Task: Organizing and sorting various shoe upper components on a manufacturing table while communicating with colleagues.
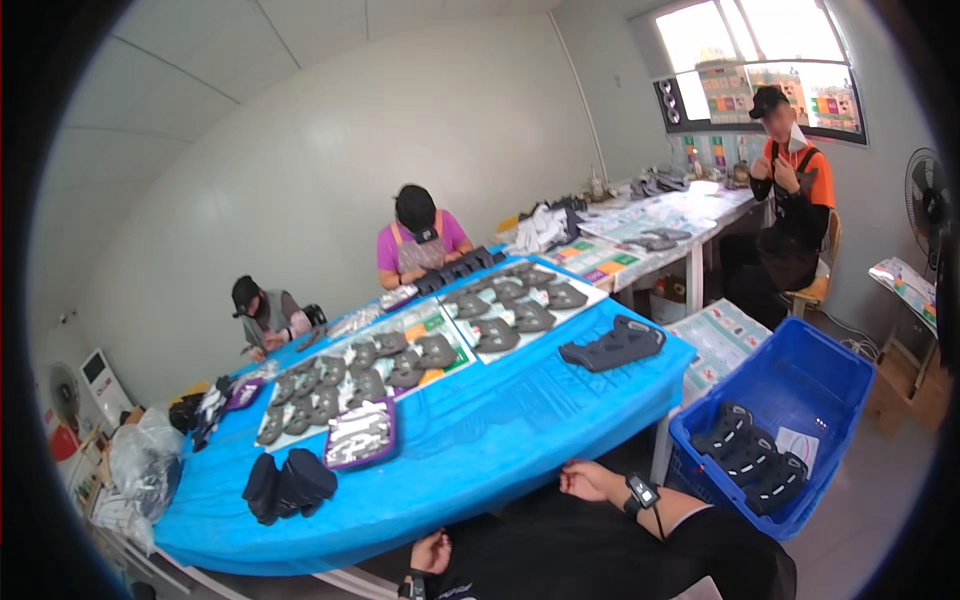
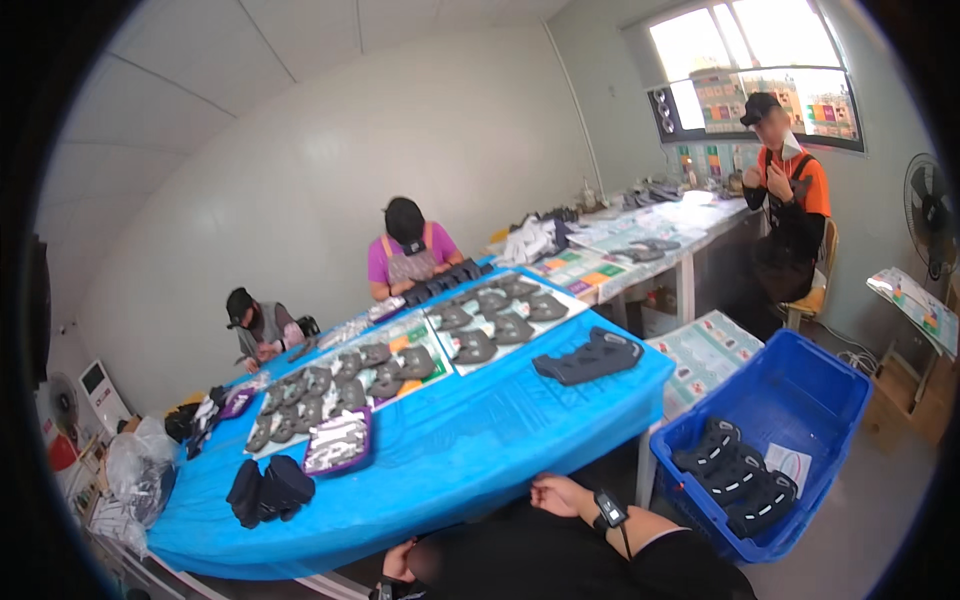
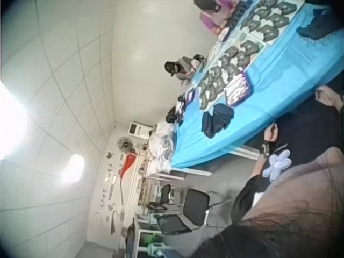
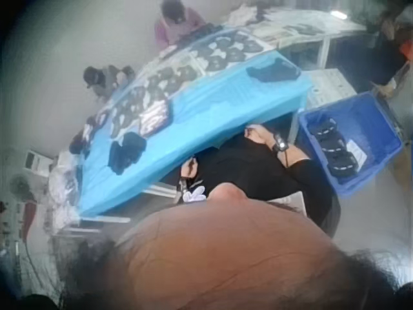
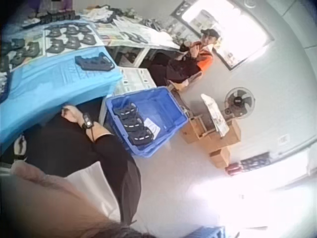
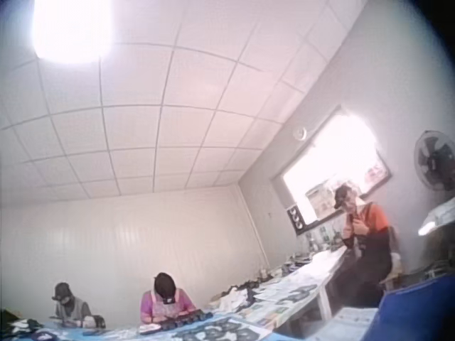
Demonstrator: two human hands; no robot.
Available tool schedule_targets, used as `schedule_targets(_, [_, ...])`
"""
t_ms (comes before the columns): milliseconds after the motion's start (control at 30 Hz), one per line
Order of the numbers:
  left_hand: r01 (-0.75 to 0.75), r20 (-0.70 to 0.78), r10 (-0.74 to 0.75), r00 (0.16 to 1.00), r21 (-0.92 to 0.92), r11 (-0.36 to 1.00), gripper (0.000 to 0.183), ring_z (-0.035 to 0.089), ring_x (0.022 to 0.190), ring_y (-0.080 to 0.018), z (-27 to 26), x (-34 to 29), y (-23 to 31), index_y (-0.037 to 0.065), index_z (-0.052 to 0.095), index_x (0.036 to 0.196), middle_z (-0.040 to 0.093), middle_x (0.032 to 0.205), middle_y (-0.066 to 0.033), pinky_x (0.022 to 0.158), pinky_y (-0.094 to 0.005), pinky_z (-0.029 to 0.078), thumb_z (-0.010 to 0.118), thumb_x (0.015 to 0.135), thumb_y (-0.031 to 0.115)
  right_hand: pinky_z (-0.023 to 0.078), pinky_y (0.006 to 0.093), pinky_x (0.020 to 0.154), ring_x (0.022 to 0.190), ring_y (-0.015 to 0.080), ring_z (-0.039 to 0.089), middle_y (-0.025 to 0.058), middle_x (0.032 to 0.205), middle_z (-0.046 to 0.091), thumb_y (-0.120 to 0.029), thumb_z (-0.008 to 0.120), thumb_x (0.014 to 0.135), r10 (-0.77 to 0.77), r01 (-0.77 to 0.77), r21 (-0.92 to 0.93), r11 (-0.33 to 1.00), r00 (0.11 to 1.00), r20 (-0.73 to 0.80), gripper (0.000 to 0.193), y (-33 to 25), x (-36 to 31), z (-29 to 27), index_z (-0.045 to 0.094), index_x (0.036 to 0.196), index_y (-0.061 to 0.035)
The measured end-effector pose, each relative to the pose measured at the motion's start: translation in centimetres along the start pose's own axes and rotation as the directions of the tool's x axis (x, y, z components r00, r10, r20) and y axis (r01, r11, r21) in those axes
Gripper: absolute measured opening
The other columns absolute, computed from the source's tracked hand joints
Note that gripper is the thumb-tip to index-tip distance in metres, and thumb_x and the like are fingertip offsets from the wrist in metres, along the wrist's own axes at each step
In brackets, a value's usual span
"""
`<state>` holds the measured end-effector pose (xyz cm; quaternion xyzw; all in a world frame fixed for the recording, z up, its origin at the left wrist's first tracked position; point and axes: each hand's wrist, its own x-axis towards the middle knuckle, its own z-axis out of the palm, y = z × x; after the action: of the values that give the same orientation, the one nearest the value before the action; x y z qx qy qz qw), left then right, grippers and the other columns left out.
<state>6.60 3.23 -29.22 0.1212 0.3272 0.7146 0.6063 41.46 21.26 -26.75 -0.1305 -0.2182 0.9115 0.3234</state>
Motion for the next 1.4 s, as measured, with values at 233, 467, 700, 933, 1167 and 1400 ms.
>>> schedule_targets(233, [-0.026, 0.004, 0.026, 1.0, 0.218, 0.976, 0.009, 0.052, 0.074, -0.0157, -5.2, 2.2, 0.1, -0.007, 0.052, 0.083, 0.055, 0.077, -0.0096, 0.066, -0.0238, 0.045, 0.046, 0.077, -0.002, 0.04, 0.0353, 0.072, 0.072, 0.021, 0.05, 0.0102, 0.071, 0.051, 0.0, 0.045, 0.071, 0.007, -0.009, 0.084, 0.996, 1.0, 0.018, 0.009, 0.1, 0.4, -1.0, 0.05, 0.073, -0.0078])
schedule_targets(467, [-0.024, 0.022, 0.02, 1.0, 0.209, 0.978, 0.008, 0.05, 0.073, -0.0148, -3.3, 1.5, 0.6, -0.004, 0.053, 0.079, 0.053, 0.075, -0.0081, 0.067, -0.0239, 0.042, 0.045, 0.078, -0.002, 0.04, 0.0338, 0.072, 0.071, 0.0213, 0.049, 0.0099, 0.071, 0.051, -0.002, 0.044, 0.068, -0.006, 0.003, 0.056, 0.998, 0.999, 0.043, 0.007, -0.4, 0.2, 0.6, 0.048, 0.066, -0.0066])
schedule_targets(700, [-0.368, 0.276, 0.247, 0.929, 0.762, 0.533, 0.007, 0.049, 0.071, -0.0145, -1.9, 0.5, 0.3, -0.001, 0.052, 0.077, 0.052, 0.073, -0.0074, 0.065, -0.0234, 0.041, 0.045, 0.079, -0.001, 0.04, 0.034, 0.073, 0.073, 0.0219, 0.049, 0.0111, 0.073, 0.051, -0.003, 0.044, 0.066, 0.007, -0.011, 0.072, 0.997, 0.998, 0.064, 0.003, -0.4, 0.1, 0.2, 0.047, 0.065, -0.0042])
schedule_targets(933, [-0.012, -0.066, 0.026, 0.998, 0.203, 0.979, 0.008, 0.049, 0.068, -0.0152, -1.3, 0.0, 0.6, 0.001, 0.051, 0.075, 0.05, 0.07, -0.0058, 0.06, -0.0245, 0.042, 0.047, 0.081, 0.003, 0.039, 0.0351, 0.076, 0.077, 0.0238, 0.048, 0.0126, 0.076, 0.051, -0.005, 0.044, 0.064, 0.01, -0.015, 0.043, 0.999, 0.994, 0.112, 0.005, -0.2, -0.1, -0.3, 0.047, 0.062, -0.0023])
schedule_targets(1167, [-0.063, 0.002, 0.063, 0.998, -0.012, 0.998, 0.02, 0.054, 0.063, -0.0174, -0.9, -0.9, -0.1, 0.004, 0.052, 0.089, 0.058, 0.078, -0.0094, 0.057, -0.0271, 0.044, 0.05, 0.072, -0.005, 0.037, 0.0367, 0.079, 0.08, 0.0247, 0.048, 0.0137, 0.081, 0.053, -0.005, 0.041, 0.064, -0.01, 0.0, 0.068, 0.998, 0.989, 0.149, 0.008, 0.4, -0.6, 0.1, 0.049, 0.062, -0.0022])
schedule_targets(1400, [-0.069, 0.036, 0.069, 0.997, 0.004, 0.998, 0.011, 0.054, 0.065, -0.016, 1.3, -1.2, 0.4, 0.002, 0.054, 0.085, 0.058, 0.077, -0.0082, 0.06, -0.0268, 0.045, 0.05, 0.075, -0.001, 0.037, 0.0361, 0.082, 0.083, 0.0251, 0.048, 0.0141, 0.088, 0.053, -0.006, 0.041, 0.062, -0.002, -0.006, 0.044, 0.999, 0.985, 0.175, 0.011, -0.5, 0.1, -0.3, 0.05, 0.069, -0.0027])
